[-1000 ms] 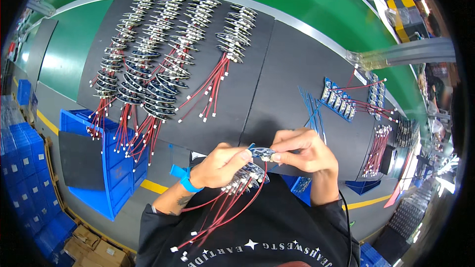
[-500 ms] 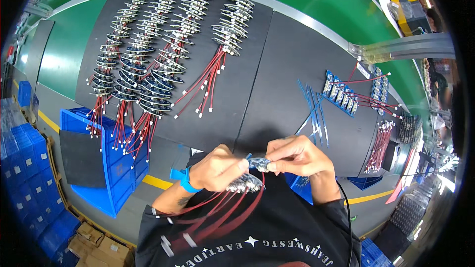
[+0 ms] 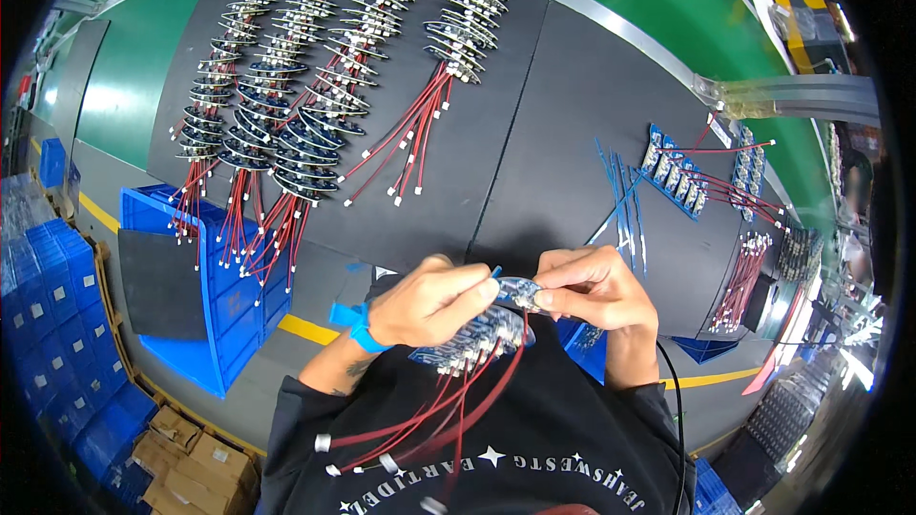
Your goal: The person assembles small electronic circuit board components by hand, connecting wires and arranging them in a grid on a workbench.
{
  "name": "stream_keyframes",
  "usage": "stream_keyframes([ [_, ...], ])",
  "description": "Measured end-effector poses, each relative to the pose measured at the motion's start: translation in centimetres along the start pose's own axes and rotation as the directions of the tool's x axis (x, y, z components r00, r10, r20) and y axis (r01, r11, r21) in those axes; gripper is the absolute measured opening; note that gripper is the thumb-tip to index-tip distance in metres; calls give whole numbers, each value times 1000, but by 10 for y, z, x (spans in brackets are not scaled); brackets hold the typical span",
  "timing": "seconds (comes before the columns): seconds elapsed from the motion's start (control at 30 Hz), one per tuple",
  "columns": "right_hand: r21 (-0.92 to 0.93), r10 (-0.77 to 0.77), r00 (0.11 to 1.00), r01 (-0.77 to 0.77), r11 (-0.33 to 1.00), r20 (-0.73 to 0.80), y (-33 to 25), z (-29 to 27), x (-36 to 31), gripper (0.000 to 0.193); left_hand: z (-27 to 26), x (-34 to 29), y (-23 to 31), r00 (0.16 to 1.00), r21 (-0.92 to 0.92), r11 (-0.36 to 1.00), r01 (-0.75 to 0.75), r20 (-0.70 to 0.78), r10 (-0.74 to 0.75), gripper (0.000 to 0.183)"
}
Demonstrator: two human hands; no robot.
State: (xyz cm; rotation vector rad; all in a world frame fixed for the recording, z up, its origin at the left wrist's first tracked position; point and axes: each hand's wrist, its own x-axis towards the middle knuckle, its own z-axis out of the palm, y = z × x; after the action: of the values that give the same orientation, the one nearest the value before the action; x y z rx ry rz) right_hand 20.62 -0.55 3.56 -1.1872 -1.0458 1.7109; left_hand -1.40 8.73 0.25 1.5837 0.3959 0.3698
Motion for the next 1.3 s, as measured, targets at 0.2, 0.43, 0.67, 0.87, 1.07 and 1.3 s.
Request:
stream_keyframes([
  [0.2, 147, -32, 998, 22, 989, 63, 15, 1, 12, 17, 26, -13, -6, 981, -796, 596, 101, -18, -191, 36],
  [0.43, -739, -471, 783, 21, 673, -406, 1, -35, 21, 15, -15, -34, -3, 909, -519, 855, 13, -350, -226, 38],
  [0.67, -902, -622, 674, -164, 400, -399, 17, -32, 33, 42, -19, -7, -16, 980, 247, 958, -144, -100, 173, 15],
  [0.87, -873, -656, 625, -87, 479, -423, 10, -17, 18, 34, -15, 2, -9, 984, 216, 963, -158, -52, 173, 16],
  [1.07, -868, -597, 659, -186, 460, -457, 19, -28, 39, 31, -11, -16, 12, 960, -49, 997, 64, -269, -75, 18],
  [1.3, -433, -284, 928, 159, 887, -240, -13, 10, 12, 28, 15, 21, 28, 972, 247, 964, 97, -232, -39, 13],
])
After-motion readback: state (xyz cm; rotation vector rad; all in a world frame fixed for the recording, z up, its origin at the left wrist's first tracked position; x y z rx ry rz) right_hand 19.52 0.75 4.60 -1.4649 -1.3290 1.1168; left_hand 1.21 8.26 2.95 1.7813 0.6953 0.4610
